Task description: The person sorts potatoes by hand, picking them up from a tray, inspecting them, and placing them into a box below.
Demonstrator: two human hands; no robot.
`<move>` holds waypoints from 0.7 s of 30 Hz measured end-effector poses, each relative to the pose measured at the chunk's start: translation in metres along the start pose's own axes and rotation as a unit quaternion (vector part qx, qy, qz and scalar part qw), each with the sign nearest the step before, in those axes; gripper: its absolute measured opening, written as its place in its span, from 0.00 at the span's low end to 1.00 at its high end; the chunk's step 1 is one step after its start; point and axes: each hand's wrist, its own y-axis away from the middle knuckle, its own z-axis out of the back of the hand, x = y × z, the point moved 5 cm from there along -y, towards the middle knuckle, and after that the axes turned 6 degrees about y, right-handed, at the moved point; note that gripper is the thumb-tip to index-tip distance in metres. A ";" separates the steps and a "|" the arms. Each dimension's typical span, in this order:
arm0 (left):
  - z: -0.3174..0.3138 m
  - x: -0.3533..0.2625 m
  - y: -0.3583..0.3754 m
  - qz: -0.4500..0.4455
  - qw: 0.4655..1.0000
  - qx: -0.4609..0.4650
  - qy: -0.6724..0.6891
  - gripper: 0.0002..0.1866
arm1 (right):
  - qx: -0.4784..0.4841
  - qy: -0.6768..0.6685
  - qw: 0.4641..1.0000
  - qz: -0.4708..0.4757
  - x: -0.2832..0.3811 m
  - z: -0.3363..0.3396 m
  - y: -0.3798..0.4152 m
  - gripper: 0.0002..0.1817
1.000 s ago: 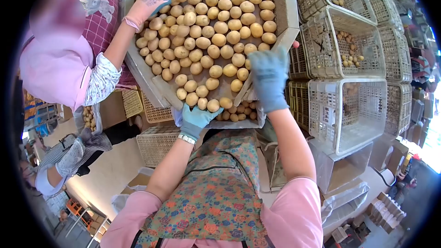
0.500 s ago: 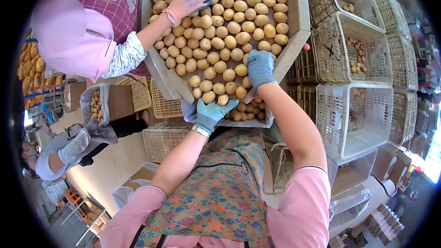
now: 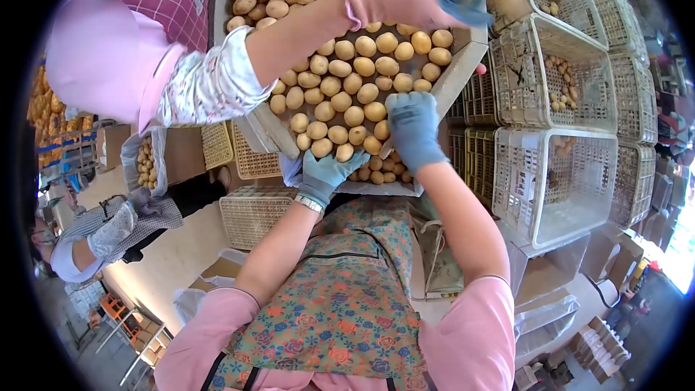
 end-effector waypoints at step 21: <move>0.028 0.000 0.000 -0.026 0.973 -0.222 0.061 0.35 | -0.139 -0.520 0.832 -0.134 0.021 0.083 0.084 0.36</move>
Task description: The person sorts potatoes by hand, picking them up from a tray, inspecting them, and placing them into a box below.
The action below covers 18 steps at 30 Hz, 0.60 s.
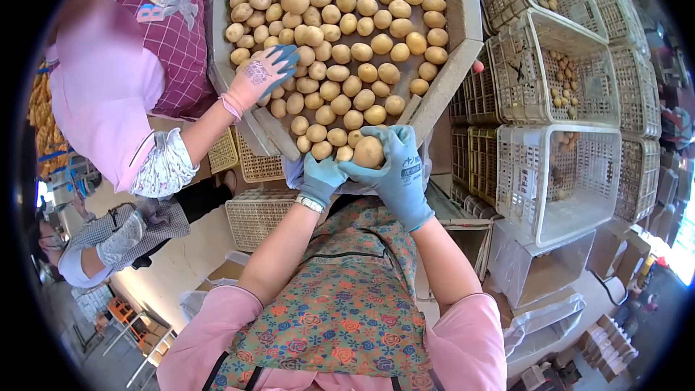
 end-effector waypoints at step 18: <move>0.036 -0.004 -0.002 0.058 0.960 0.092 -0.260 0.39 | 0.215 -0.782 0.463 -0.357 -0.022 -0.095 0.102 0.23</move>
